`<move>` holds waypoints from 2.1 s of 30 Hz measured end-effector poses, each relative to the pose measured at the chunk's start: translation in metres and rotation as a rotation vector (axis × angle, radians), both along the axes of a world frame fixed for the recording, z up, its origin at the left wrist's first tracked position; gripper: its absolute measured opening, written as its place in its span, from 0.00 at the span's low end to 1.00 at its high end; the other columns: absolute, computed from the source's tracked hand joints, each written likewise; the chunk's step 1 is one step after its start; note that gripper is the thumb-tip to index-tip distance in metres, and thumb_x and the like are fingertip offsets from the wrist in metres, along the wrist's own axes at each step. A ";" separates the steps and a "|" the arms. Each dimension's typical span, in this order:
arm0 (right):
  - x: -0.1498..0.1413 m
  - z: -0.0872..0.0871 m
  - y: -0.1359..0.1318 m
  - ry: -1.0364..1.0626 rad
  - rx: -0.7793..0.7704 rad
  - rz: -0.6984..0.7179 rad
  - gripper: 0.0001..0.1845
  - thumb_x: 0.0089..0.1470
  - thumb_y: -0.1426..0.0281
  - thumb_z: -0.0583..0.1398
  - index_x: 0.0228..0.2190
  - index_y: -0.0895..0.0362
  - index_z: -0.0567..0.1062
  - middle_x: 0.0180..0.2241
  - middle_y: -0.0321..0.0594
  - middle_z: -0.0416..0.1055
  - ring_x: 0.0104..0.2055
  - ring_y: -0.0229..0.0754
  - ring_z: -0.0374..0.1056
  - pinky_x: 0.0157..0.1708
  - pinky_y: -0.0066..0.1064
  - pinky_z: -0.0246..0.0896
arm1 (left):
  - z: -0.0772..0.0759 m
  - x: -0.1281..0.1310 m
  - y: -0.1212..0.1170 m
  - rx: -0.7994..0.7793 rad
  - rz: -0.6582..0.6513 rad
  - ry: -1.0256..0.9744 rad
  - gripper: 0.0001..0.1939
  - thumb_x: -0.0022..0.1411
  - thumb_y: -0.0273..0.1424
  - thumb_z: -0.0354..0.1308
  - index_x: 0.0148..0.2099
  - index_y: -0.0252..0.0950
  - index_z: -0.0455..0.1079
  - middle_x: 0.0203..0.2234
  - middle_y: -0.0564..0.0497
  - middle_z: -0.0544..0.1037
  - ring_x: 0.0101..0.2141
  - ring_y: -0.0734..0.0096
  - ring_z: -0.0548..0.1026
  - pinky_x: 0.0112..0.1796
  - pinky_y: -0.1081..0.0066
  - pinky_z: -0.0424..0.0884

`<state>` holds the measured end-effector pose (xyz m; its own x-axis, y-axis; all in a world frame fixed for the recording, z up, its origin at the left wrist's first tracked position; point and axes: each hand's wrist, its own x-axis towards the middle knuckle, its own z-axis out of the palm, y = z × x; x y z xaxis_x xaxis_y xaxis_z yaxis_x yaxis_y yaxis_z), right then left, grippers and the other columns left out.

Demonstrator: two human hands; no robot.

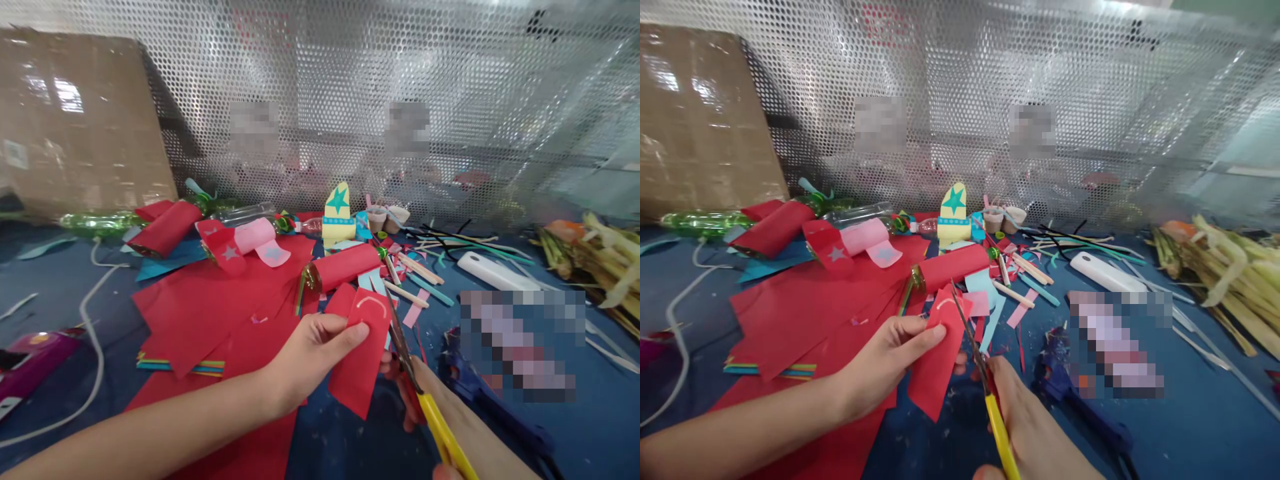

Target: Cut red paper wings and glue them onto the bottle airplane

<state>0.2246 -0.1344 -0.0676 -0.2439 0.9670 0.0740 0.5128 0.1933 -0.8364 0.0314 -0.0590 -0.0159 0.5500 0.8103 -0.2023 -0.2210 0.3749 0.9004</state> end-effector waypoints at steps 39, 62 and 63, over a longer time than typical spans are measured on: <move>-0.005 0.026 0.010 -0.010 0.123 0.118 0.51 0.44 0.32 0.39 0.53 0.56 0.65 0.40 0.53 0.71 0.45 0.63 0.69 0.43 0.45 0.66 | -0.005 0.001 -0.006 0.350 -0.019 0.221 0.26 0.58 0.45 0.54 0.18 0.36 0.50 0.17 0.59 0.48 0.21 0.80 0.48 0.22 0.74 0.46; -0.001 0.030 0.003 0.118 -0.123 0.058 0.51 0.37 0.30 0.45 0.46 0.58 0.66 0.22 0.30 0.53 0.19 0.32 0.44 0.12 0.24 0.43 | -0.002 -0.002 0.000 0.071 -0.043 0.014 0.15 0.52 0.42 0.65 0.30 0.33 0.78 0.24 0.48 0.81 0.27 0.69 0.78 0.31 0.75 0.73; -0.001 0.031 0.003 0.110 -0.116 0.053 0.51 0.37 0.30 0.45 0.45 0.58 0.66 0.23 0.31 0.54 0.20 0.33 0.46 0.13 0.23 0.44 | -0.002 -0.003 0.001 0.087 -0.039 0.031 0.15 0.52 0.42 0.65 0.30 0.33 0.78 0.25 0.48 0.82 0.27 0.69 0.78 0.31 0.74 0.73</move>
<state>0.2234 -0.1312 -0.0363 -0.2910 0.9567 -0.0083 0.4090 0.1166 -0.9051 0.0288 -0.0582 -0.0180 0.5756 0.8039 -0.1495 -0.1790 0.3023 0.9362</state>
